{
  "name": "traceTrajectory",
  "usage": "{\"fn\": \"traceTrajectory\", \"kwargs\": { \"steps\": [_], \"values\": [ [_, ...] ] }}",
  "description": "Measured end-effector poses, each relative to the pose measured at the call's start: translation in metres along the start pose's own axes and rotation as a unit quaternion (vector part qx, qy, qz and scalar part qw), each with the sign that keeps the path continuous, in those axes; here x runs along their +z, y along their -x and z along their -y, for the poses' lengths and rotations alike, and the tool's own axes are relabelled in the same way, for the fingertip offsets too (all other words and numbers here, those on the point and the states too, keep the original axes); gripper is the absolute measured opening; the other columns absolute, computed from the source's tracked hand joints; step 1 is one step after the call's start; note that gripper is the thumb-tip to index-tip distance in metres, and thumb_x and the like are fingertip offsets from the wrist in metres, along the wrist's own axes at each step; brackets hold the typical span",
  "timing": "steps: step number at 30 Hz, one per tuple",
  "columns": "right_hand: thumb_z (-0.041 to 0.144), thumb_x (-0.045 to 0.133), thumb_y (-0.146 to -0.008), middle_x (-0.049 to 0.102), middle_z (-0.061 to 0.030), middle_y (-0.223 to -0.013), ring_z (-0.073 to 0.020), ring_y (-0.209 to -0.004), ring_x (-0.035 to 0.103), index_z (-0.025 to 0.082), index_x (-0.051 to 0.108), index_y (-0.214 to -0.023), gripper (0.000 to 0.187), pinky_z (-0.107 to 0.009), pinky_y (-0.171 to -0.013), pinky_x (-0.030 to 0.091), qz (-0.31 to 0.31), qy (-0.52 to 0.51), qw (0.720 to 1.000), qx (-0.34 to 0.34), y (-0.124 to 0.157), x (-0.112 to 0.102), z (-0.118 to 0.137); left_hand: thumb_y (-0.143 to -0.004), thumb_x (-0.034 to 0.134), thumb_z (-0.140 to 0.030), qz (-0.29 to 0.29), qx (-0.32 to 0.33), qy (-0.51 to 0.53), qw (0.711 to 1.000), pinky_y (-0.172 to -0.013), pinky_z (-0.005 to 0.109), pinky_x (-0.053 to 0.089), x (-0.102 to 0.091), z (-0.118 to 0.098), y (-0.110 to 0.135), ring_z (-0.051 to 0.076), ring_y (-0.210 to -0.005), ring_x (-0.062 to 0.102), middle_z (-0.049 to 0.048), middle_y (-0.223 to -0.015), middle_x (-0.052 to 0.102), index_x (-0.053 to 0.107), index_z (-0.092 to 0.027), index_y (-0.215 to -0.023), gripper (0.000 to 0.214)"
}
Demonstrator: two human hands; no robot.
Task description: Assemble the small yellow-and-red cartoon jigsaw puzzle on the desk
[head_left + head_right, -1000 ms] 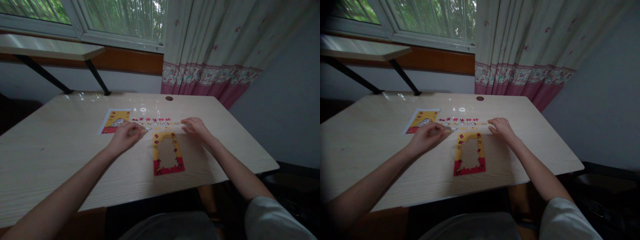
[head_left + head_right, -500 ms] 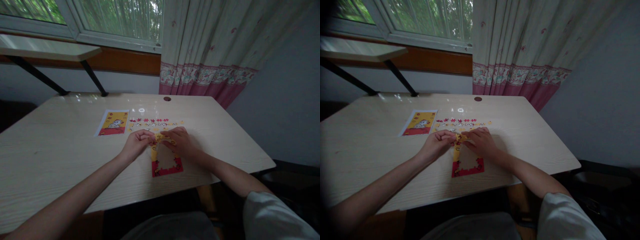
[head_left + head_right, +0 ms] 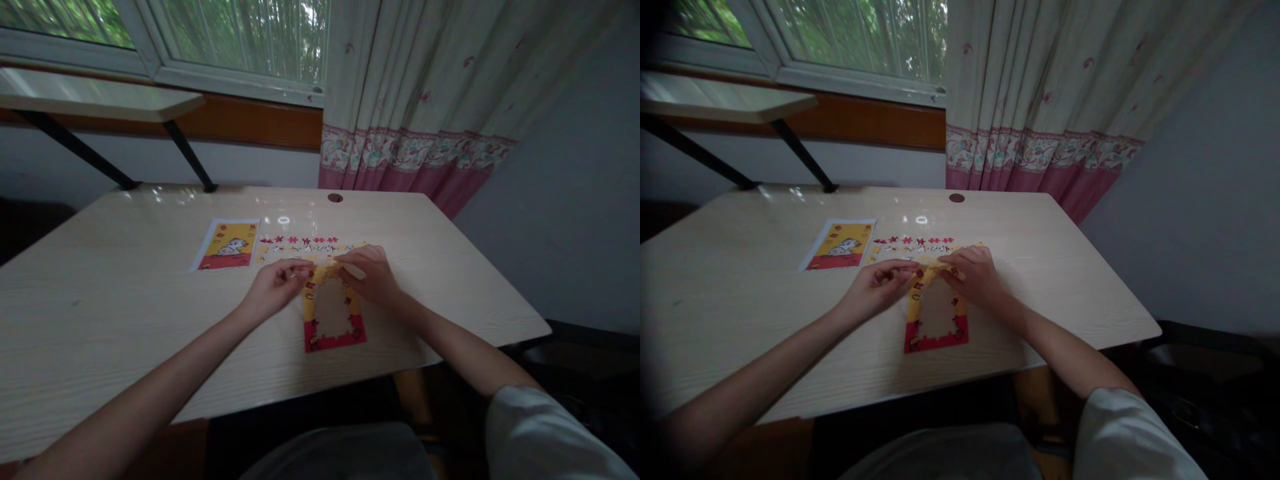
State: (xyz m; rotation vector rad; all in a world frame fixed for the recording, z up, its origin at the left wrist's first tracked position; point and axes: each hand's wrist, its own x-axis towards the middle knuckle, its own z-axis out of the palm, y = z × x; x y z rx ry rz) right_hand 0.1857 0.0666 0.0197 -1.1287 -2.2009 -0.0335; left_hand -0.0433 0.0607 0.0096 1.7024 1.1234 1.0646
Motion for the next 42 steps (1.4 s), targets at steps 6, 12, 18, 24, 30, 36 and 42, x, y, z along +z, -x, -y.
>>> {"fn": "traceTrajectory", "kwargs": {
  "steps": [6,12,18,24,30,36,42],
  "values": [
    [0.039,0.065,-0.082,0.069,-0.0022,-0.091,-0.018,-0.086,0.059,0.025,0.07,-0.089,0.017,-0.033,-0.08,0.038,0.094,-0.055,0.993,0.04,0.003,0.009,-0.015,-0.086,0.052,-0.025,0.094,0.207,-0.3,0.926,-0.088,0.044,0.044,-0.018,0.008,-0.002,0.024,-0.1,0.057,0.0088,-0.108,0.067,0.069,-0.021,-0.099,0.023],
    [0.039,0.065,-0.081,0.066,-0.003,-0.091,-0.0174,-0.086,0.057,0.022,0.069,-0.09,0.019,-0.032,-0.08,0.039,0.15,-0.062,0.986,0.038,0.006,0.021,-0.013,-0.09,0.046,-0.027,0.138,0.215,-0.364,0.896,-0.087,0.041,0.042,-0.026,0.01,0.0,0.024,-0.101,0.053,0.0086,-0.109,0.065,0.07,-0.02,-0.098,0.026],
    [0.035,0.066,-0.08,0.066,-0.0041,-0.095,-0.0172,-0.086,0.056,0.021,0.069,-0.091,0.018,-0.032,-0.08,0.039,0.144,-0.057,0.987,0.037,0.005,0.02,-0.013,-0.091,0.045,-0.028,0.152,0.208,-0.364,0.895,-0.086,0.039,0.041,-0.026,0.01,0.0,0.024,-0.099,0.053,0.0085,-0.106,0.065,0.069,-0.02,-0.1,0.027],
    [0.033,0.067,-0.08,0.066,-0.0038,-0.095,-0.0175,-0.088,0.057,0.021,0.067,-0.095,0.02,-0.033,-0.08,0.039,0.156,-0.057,0.986,0.03,0.004,0.016,-0.012,-0.091,0.045,-0.028,0.156,0.201,-0.364,0.896,-0.085,0.039,0.04,-0.026,0.008,0.0,0.024,-0.098,0.053,0.008,-0.103,0.065,0.069,-0.02,-0.1,0.027],
    [0.029,0.064,-0.082,0.067,-0.0035,-0.093,-0.0182,-0.088,0.056,0.022,0.067,-0.094,0.015,-0.033,-0.079,0.038,0.156,-0.04,0.987,0.019,0.004,0.016,-0.01,-0.09,0.045,-0.029,0.156,0.198,-0.354,0.901,-0.086,0.039,0.039,-0.026,0.008,0.0,0.023,-0.098,0.053,0.0077,-0.103,0.066,0.069,-0.021,-0.099,0.026],
    [0.029,0.063,-0.083,0.066,-0.0031,-0.092,-0.0184,-0.088,0.056,0.022,0.068,-0.091,0.012,-0.033,-0.079,0.038,0.148,-0.027,0.989,0.011,0.005,0.019,-0.009,-0.091,0.045,-0.028,0.16,0.197,-0.369,0.894,-0.086,0.039,0.039,-0.026,0.007,0.0,0.024,-0.099,0.052,0.0075,-0.103,0.065,0.068,-0.021,-0.102,0.027],
    [0.03,0.061,-0.085,0.067,-0.0027,-0.091,-0.0179,-0.086,0.056,0.023,0.069,-0.091,0.012,-0.032,-0.077,0.037,0.145,-0.023,0.989,-0.002,0.006,0.022,-0.011,-0.091,0.043,-0.03,0.154,0.193,-0.365,0.897,-0.085,0.039,0.04,-0.025,0.007,0.0,0.023,-0.097,0.053,0.008,-0.101,0.065,0.069,-0.02,-0.099,0.028]
  ]
}}
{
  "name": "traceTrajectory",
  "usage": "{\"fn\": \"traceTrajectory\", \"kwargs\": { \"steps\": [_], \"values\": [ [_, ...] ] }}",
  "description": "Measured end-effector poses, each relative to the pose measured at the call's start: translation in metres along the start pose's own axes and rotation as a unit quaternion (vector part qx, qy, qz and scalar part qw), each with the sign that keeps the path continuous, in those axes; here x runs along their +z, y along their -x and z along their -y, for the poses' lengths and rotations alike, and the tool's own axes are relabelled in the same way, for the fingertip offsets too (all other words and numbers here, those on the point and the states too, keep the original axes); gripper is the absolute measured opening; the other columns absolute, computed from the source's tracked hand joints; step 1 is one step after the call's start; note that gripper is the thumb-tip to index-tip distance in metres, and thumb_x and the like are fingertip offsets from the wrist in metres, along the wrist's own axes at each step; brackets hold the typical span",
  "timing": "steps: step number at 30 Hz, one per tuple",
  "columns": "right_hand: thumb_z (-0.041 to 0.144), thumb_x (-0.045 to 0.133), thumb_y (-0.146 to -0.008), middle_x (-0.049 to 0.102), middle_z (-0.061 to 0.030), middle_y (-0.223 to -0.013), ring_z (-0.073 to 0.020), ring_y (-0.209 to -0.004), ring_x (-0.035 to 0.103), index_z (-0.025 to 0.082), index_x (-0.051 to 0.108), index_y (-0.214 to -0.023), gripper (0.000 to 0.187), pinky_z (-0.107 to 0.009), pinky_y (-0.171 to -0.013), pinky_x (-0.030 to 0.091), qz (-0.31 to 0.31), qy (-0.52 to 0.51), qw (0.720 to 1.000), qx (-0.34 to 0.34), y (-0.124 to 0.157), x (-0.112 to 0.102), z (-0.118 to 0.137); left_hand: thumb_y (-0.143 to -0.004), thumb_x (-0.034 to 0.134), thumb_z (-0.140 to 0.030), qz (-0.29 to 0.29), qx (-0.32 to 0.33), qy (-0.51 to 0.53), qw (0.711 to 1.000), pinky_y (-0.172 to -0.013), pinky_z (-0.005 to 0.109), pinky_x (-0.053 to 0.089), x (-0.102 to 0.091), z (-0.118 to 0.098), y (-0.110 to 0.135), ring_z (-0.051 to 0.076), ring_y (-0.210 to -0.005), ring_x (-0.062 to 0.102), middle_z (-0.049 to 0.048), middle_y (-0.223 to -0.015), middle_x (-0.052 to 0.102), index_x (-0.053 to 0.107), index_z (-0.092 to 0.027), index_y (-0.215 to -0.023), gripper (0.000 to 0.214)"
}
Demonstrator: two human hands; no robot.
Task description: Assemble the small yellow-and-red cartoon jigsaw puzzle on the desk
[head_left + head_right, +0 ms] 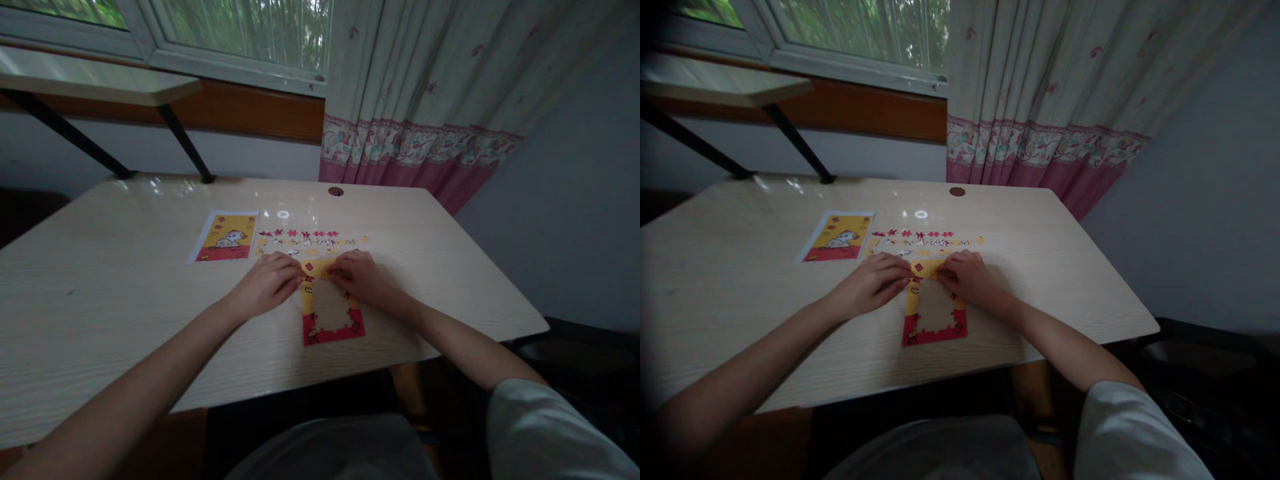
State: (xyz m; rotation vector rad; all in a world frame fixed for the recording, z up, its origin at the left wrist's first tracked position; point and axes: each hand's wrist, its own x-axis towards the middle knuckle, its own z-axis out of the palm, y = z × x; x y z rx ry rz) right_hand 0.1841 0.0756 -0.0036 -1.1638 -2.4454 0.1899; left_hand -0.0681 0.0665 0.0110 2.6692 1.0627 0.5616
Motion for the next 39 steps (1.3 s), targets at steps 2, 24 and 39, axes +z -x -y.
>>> {"fn": "traceTrajectory", "kwargs": {
  "steps": [2,24,39],
  "values": [
    [0.031,0.059,-0.086,0.067,-0.0022,-0.092,-0.0178,-0.087,0.055,0.023,0.069,-0.092,0.014,-0.032,-0.078,0.036,0.001,0.005,1.0,-0.007,0.0,0.001,0.0,-0.091,0.044,-0.03,0.0,0.001,0.002,1.0,-0.085,0.039,0.039,0.0,0.0,0.0,0.023,-0.097,0.053,0.0077,-0.101,0.065,0.069,-0.021,-0.099,0.028],
    [0.031,0.046,-0.094,0.07,-0.0028,-0.103,-0.021,-0.098,0.053,0.022,0.069,-0.101,0.026,-0.037,-0.089,0.037,0.031,0.043,0.991,-0.125,0.004,-0.007,0.015,-0.093,0.043,-0.03,0.002,0.013,-0.037,0.999,-0.085,0.039,0.039,0.003,0.003,0.001,0.023,-0.098,0.053,0.0075,-0.103,0.064,0.066,-0.019,-0.102,0.027],
    [0.033,0.046,-0.094,0.068,-0.0035,-0.111,-0.0199,-0.099,0.053,0.022,0.066,-0.111,0.028,-0.037,-0.092,0.037,0.029,0.022,0.989,-0.141,0.002,-0.003,0.009,-0.093,0.043,-0.03,0.004,0.018,-0.036,0.999,-0.085,0.039,0.04,0.003,0.003,0.002,0.023,-0.098,0.053,0.0076,-0.104,0.064,0.066,-0.019,-0.102,0.027]
  ]
}}
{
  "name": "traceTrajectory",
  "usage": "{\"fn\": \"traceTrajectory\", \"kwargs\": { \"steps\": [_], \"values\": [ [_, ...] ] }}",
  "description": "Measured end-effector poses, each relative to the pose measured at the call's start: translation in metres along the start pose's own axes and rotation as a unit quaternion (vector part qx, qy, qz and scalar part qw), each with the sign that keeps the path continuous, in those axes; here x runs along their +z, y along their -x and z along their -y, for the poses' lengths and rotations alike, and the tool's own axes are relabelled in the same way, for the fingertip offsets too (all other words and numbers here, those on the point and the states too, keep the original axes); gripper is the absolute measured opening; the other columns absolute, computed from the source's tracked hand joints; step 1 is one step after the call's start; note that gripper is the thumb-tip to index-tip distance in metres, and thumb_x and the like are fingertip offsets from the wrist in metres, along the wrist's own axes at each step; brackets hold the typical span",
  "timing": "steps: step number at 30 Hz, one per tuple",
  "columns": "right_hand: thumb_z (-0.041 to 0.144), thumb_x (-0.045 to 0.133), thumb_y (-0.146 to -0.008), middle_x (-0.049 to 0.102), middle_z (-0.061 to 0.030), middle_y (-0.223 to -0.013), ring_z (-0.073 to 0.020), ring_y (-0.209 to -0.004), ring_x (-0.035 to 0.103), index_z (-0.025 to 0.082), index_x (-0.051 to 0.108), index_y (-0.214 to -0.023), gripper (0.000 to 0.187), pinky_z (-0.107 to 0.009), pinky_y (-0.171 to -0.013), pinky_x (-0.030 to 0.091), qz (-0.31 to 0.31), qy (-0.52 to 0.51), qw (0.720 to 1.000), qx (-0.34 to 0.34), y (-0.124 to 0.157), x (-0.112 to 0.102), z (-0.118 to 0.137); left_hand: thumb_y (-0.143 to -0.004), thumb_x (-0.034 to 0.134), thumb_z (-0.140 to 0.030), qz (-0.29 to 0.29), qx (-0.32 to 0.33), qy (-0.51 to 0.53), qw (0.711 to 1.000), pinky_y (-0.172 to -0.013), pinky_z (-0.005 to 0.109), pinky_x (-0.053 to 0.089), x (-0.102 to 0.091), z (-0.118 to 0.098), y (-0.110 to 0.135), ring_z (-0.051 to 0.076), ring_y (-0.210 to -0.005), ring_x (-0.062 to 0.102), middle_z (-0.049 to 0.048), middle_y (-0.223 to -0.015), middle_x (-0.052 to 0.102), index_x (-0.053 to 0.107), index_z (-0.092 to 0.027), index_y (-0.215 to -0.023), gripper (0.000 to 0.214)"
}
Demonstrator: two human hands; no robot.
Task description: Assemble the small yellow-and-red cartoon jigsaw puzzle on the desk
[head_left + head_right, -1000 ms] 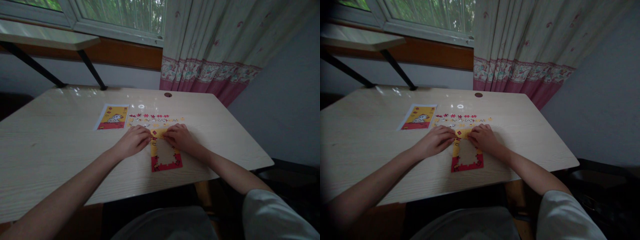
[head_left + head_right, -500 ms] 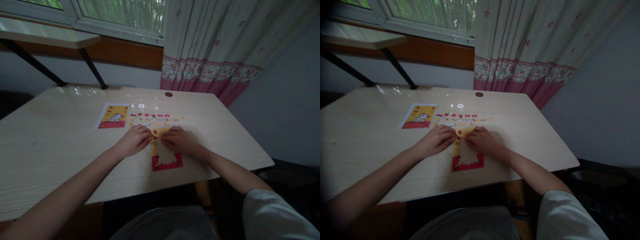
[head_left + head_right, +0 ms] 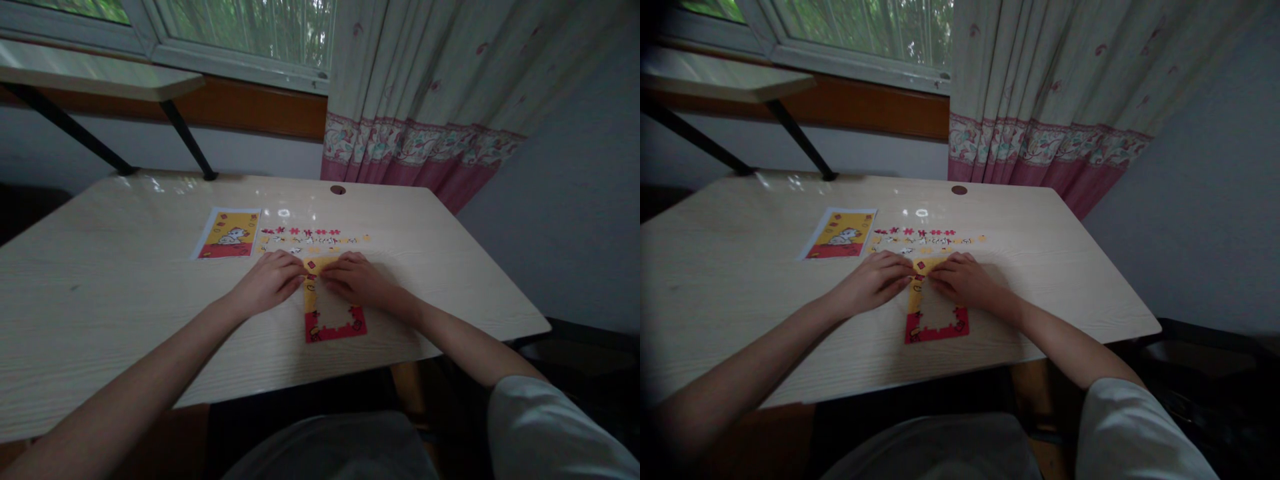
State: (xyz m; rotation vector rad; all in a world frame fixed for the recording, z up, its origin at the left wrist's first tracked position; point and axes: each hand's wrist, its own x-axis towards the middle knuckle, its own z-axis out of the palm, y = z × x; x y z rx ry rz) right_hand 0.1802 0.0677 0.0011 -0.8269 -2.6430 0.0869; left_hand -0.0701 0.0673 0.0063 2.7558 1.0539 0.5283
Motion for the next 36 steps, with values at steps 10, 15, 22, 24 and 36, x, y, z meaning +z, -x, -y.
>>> {"fn": "traceTrajectory", "kwargs": {
  "steps": [10,15,22,24,36],
  "values": [
    [0.029,0.052,-0.09,0.071,-0.0029,-0.098,-0.0199,-0.091,0.056,0.022,0.068,-0.099,0.02,-0.035,-0.083,0.036,-0.067,0.018,0.996,0.056,0.009,-0.016,-0.041,-0.092,0.044,-0.029,-0.013,-0.004,0.009,1.0,-0.088,0.039,0.041,-0.006,0.01,0.002,0.023,-0.1,0.054,0.0078,-0.104,0.064,0.066,-0.019,-0.103,0.027],
    [0.028,0.056,-0.087,0.07,-0.0055,-0.097,-0.0208,-0.091,0.057,0.022,0.07,-0.098,0.019,-0.034,-0.079,0.035,-0.077,0.061,0.988,0.122,0.015,-0.014,-0.064,-0.092,0.043,-0.028,-0.009,-0.008,-0.01,1.0,-0.088,0.04,0.041,-0.007,0.016,0.004,0.023,-0.1,0.053,0.0083,-0.104,0.065,0.066,-0.018,-0.103,0.027],
    [0.027,0.057,-0.086,0.07,-0.0048,-0.098,-0.0206,-0.091,0.057,0.023,0.07,-0.097,0.018,-0.034,-0.08,0.036,-0.059,0.058,0.986,0.146,0.013,-0.011,-0.068,-0.094,0.041,-0.03,-0.01,-0.008,-0.024,1.0,-0.086,0.04,0.042,-0.008,0.012,0.002,0.023,-0.098,0.053,0.0087,-0.102,0.064,0.066,-0.017,-0.102,0.03],
    [0.027,0.056,-0.086,0.07,-0.0048,-0.098,-0.0204,-0.091,0.057,0.023,0.07,-0.098,0.018,-0.034,-0.08,0.036,-0.052,0.053,0.986,0.147,0.014,-0.011,-0.067,-0.093,0.041,-0.03,-0.013,-0.013,-0.022,1.0,-0.086,0.04,0.042,-0.008,0.011,0.002,0.023,-0.097,0.053,0.0089,-0.1,0.064,0.066,-0.017,-0.103,0.03],
    [0.031,0.053,-0.089,0.071,-0.004,-0.092,-0.0193,-0.087,0.057,0.022,0.07,-0.093,0.02,-0.033,-0.077,0.035,-0.043,0.042,0.99,0.129,0.013,-0.009,-0.064,-0.088,0.044,-0.029,-0.049,-0.104,-0.056,0.992,-0.08,0.039,0.043,-0.008,0.024,-0.025,0.024,-0.086,0.053,0.0102,-0.086,0.064,0.07,-0.016,-0.089,0.03]
  ]
}}
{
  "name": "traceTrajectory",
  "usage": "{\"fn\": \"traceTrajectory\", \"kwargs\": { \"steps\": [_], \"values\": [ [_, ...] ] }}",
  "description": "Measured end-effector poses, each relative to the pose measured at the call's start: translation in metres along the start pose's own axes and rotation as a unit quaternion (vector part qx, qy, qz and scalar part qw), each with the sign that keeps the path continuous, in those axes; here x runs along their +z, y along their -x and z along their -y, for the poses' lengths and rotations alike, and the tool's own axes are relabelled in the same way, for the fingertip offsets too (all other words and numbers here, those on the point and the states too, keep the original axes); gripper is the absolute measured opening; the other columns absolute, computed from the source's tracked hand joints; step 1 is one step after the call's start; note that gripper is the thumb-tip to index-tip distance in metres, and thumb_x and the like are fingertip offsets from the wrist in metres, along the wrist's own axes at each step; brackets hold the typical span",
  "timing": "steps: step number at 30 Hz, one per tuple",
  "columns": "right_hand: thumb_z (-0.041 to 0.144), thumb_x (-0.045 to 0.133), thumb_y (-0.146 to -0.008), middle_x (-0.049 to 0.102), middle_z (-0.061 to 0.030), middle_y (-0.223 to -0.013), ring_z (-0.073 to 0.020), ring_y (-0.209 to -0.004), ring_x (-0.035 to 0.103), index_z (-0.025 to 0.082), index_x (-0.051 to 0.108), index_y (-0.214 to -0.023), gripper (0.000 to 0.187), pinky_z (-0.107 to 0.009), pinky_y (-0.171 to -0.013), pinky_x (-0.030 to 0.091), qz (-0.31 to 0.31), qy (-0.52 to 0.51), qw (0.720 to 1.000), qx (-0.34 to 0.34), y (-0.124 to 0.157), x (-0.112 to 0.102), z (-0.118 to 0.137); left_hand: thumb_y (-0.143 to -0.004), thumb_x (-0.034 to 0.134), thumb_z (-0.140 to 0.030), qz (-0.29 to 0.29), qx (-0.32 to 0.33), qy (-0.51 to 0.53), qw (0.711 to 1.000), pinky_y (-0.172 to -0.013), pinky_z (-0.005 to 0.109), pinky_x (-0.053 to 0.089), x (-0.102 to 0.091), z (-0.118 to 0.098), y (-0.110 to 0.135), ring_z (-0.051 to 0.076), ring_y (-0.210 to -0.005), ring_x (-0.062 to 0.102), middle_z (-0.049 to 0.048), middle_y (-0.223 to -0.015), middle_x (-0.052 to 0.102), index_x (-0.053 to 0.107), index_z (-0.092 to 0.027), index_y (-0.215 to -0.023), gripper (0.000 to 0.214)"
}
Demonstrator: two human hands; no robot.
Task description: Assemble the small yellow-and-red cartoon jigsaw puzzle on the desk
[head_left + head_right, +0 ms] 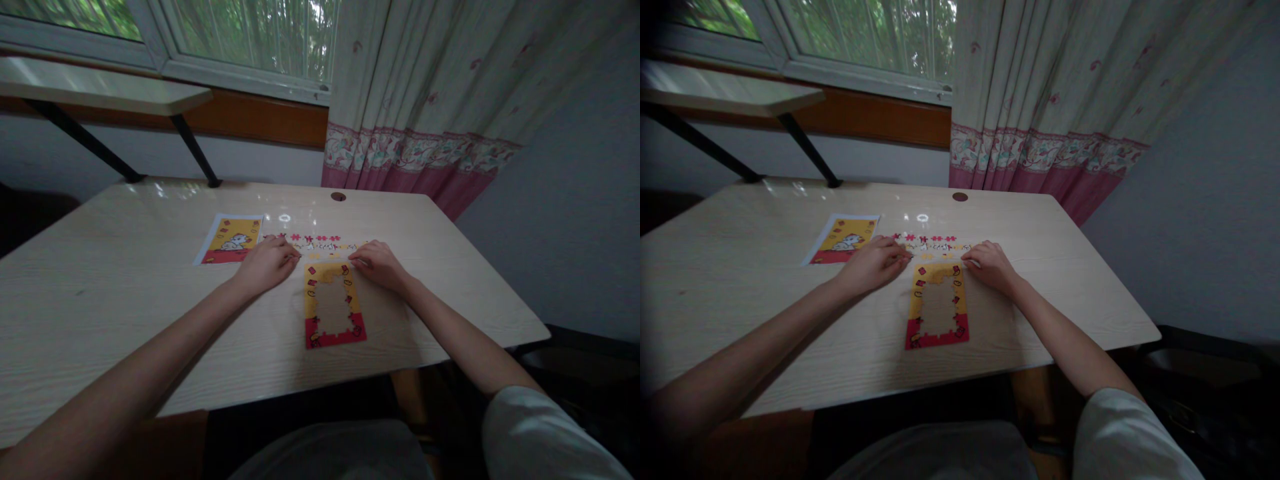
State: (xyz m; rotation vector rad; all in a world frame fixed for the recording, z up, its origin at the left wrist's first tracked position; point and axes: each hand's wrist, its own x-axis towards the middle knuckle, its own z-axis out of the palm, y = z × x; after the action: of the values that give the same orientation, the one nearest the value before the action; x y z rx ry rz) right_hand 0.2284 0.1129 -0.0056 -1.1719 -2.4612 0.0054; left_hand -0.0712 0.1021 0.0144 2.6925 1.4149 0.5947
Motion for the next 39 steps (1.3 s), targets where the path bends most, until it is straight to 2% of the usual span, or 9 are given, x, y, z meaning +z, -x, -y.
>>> {"fn": "traceTrajectory", "kwargs": {
  "steps": [7,11,18,23,28,35,37,39],
  "values": [
    [0.031,0.052,-0.089,0.071,-0.0044,-0.091,-0.0195,-0.087,0.058,0.022,0.069,-0.093,0.02,-0.034,-0.077,0.035,-0.007,-0.01,1.0,-0.011,0.001,0.001,-0.001,-0.086,0.048,-0.031,0.006,-0.021,0.003,1.0,-0.076,0.035,0.041,0.009,-0.014,-0.026,0.023,-0.086,0.05,0.0092,-0.087,0.063,0.071,-0.018,-0.09,0.027],
    [0.03,0.053,-0.089,0.071,-0.0041,-0.09,-0.0191,-0.085,0.058,0.021,0.069,-0.091,0.019,-0.033,-0.077,0.036,-0.017,-0.008,1.0,-0.014,0.001,0.001,-0.001,-0.082,0.055,-0.032,0.036,-0.024,0.014,0.999,-0.079,0.038,0.041,0.011,-0.018,-0.034,0.025,-0.088,0.049,0.0098,-0.087,0.062,0.072,-0.018,-0.087,0.022],
    [0.03,0.053,-0.089,0.07,-0.0043,-0.09,-0.0189,-0.086,0.059,0.02,0.069,-0.091,0.019,-0.033,-0.078,0.036,-0.032,-0.016,0.999,-0.016,0.001,0.0,0.0,-0.078,0.06,-0.026,0.077,-0.038,0.017,0.996,-0.077,0.037,0.042,0.014,-0.011,-0.044,0.025,-0.086,0.051,0.0098,-0.085,0.063,0.07,-0.018,-0.082,0.013],
    [0.031,0.051,-0.09,0.07,-0.0039,-0.088,-0.0185,-0.085,0.059,0.022,0.069,-0.09,0.02,-0.034,-0.079,0.037,-0.044,-0.032,0.998,-0.02,0.001,-0.001,0.002,-0.074,0.06,-0.021,0.095,-0.018,0.036,0.995,-0.079,0.038,0.041,0.02,-0.005,-0.051,0.024,-0.081,0.053,0.009,-0.08,0.062,0.067,-0.017,-0.079,0.01],
    [0.03,0.051,-0.09,0.07,-0.0058,-0.091,-0.0191,-0.087,0.06,0.021,0.069,-0.093,0.02,-0.034,-0.08,0.038,-0.055,-0.044,0.997,-0.014,0.0,0.0,0.005,-0.076,0.056,-0.018,0.084,-0.025,0.049,0.995,-0.074,0.036,0.042,0.02,-0.009,-0.047,0.022,-0.076,0.054,0.0067,-0.076,0.064,0.064,-0.018,-0.077,0.008],
    [0.029,0.052,-0.09,0.07,-0.006,-0.092,-0.0184,-0.088,0.061,0.02,0.068,-0.094,0.019,-0.034,-0.082,0.037,-0.067,-0.06,0.996,-0.013,0.0,0.002,0.007,-0.075,0.054,-0.015,0.015,-0.045,0.085,0.995,-0.07,0.035,0.043,0.019,-0.02,-0.037,0.023,-0.081,0.056,0.0069,-0.074,0.064,0.062,-0.018,-0.075,0.009],
    [0.029,0.051,-0.09,0.07,-0.0064,-0.092,-0.0184,-0.088,0.061,0.019,0.067,-0.096,0.02,-0.034,-0.082,0.037,-0.073,-0.062,0.995,-0.012,-0.001,0.001,0.009,-0.075,0.055,-0.017,0.001,-0.055,0.141,0.989,-0.071,0.035,0.044,0.019,-0.023,-0.036,0.021,-0.079,0.057,0.0065,-0.075,0.065,0.063,-0.017,-0.073,0.009],
    [0.03,0.05,-0.091,0.07,-0.0066,-0.091,-0.0183,-0.087,0.061,0.02,0.067,-0.096,0.021,-0.034,-0.082,0.037,-0.079,-0.068,0.994,-0.014,-0.001,-0.001,0.013,-0.075,0.058,-0.021,0.0,-0.092,0.245,0.965,-0.067,0.033,0.045,0.019,-0.028,-0.035,0.018,-0.071,0.058,0.0055,-0.074,0.065,0.064,-0.016,-0.073,0.008]
  ]
}}
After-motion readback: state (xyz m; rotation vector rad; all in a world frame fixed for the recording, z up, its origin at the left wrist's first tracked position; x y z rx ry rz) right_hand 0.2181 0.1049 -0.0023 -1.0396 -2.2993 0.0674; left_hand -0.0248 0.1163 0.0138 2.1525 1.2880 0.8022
